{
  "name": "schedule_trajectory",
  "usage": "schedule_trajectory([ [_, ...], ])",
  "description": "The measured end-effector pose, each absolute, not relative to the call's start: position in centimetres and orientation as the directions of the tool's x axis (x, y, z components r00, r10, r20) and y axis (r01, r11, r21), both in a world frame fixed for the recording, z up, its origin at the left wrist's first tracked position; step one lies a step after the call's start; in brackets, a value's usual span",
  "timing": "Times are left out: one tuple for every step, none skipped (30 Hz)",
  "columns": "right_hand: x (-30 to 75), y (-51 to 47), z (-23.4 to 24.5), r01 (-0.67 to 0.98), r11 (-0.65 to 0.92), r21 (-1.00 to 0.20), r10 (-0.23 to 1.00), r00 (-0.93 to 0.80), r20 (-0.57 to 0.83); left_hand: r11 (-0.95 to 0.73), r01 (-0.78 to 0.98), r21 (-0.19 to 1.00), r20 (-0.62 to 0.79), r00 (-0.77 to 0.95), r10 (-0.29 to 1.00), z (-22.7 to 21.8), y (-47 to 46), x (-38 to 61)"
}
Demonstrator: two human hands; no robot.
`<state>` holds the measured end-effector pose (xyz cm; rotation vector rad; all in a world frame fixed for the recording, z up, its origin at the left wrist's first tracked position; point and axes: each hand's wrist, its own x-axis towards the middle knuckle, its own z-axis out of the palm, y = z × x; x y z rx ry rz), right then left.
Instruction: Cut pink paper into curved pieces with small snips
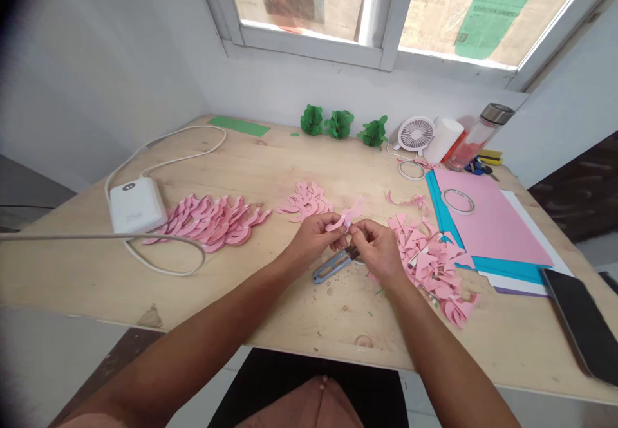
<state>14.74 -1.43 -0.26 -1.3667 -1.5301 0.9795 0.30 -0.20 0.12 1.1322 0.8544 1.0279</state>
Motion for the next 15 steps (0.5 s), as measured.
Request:
schedule_trajectory([
  [14.76,-1.43,-0.26,0.336,0.102,-0.936,0.995,-0.051,0.09,0.099,-0.203,0.974,-0.032,0.313,0.949,0.1,-0.18,0.3],
  [14.78,-1.41,-0.27,0.338,0.104,-0.935,0.994,-0.05,0.092,0.098,-0.201,0.975,-0.031,0.313,0.949,0.1,-0.17,0.29],
  [14.8,-1.39,-0.29,0.342,0.103,-0.934,0.995,-0.051,0.091,0.098,-0.199,0.975,-0.032,0.313,0.949,0.1,-0.17,0.28],
  [14.82,-1.38,-0.32,0.347,0.102,-0.932,0.995,-0.05,0.09,0.098,-0.198,0.975,-0.032,0.313,0.949,0.12,-0.17,0.27],
  [14.84,-1.36,-0.36,0.351,0.101,-0.931,0.995,-0.051,0.088,0.098,-0.197,0.975,-0.032,0.313,0.949,0.14,-0.18,0.26],
  [14.86,-1.35,-0.41,0.353,0.101,-0.93,0.995,-0.05,0.089,0.096,-0.196,0.976,-0.031,0.311,0.95,0.16,-0.19,0.25],
  [14.86,-1.35,-0.46,0.355,0.103,-0.929,0.995,-0.05,0.091,0.094,-0.195,0.976,-0.03,0.309,0.95,0.17,-0.19,0.25],
  [14.87,-1.36,-0.49,0.357,0.108,-0.928,0.994,-0.049,0.096,0.092,-0.194,0.977,-0.028,0.309,0.951,0.18,-0.2,0.25],
  [14.87,-1.36,-0.52,0.36,0.113,-0.926,0.994,-0.048,0.102,0.09,-0.194,0.977,-0.026,0.311,0.95,0.19,-0.2,0.25],
  [14.87,-1.37,-0.54,0.363,0.117,-0.924,0.993,-0.047,0.107,0.09,-0.194,0.977,-0.025,0.314,0.949,0.2,-0.2,0.25],
  [14.87,-1.38,-0.55,0.366,0.12,-0.923,0.993,-0.046,0.11,0.09,-0.194,0.977,-0.024,0.317,0.948,0.2,-0.2,0.25],
  [14.88,-1.38,-0.55,0.369,0.123,-0.921,0.992,-0.046,0.114,0.091,-0.193,0.977,-0.025,0.319,0.947,0.2,-0.21,0.25],
  [14.89,-1.37,-0.55,0.369,0.126,-0.921,0.992,-0.047,0.116,0.091,-0.19,0.978,-0.026,0.32,0.947,0.21,-0.22,0.25],
  [14.91,-1.37,-0.55,0.369,0.127,-0.921,0.992,-0.049,0.118,0.092,-0.186,0.978,-0.028,0.32,0.947,0.21,-0.23,0.24],
  [14.92,-1.37,-0.56,0.369,0.127,-0.921,0.992,-0.053,0.115,0.094,-0.181,0.979,-0.032,0.319,0.947,0.21,-0.25,0.23],
])
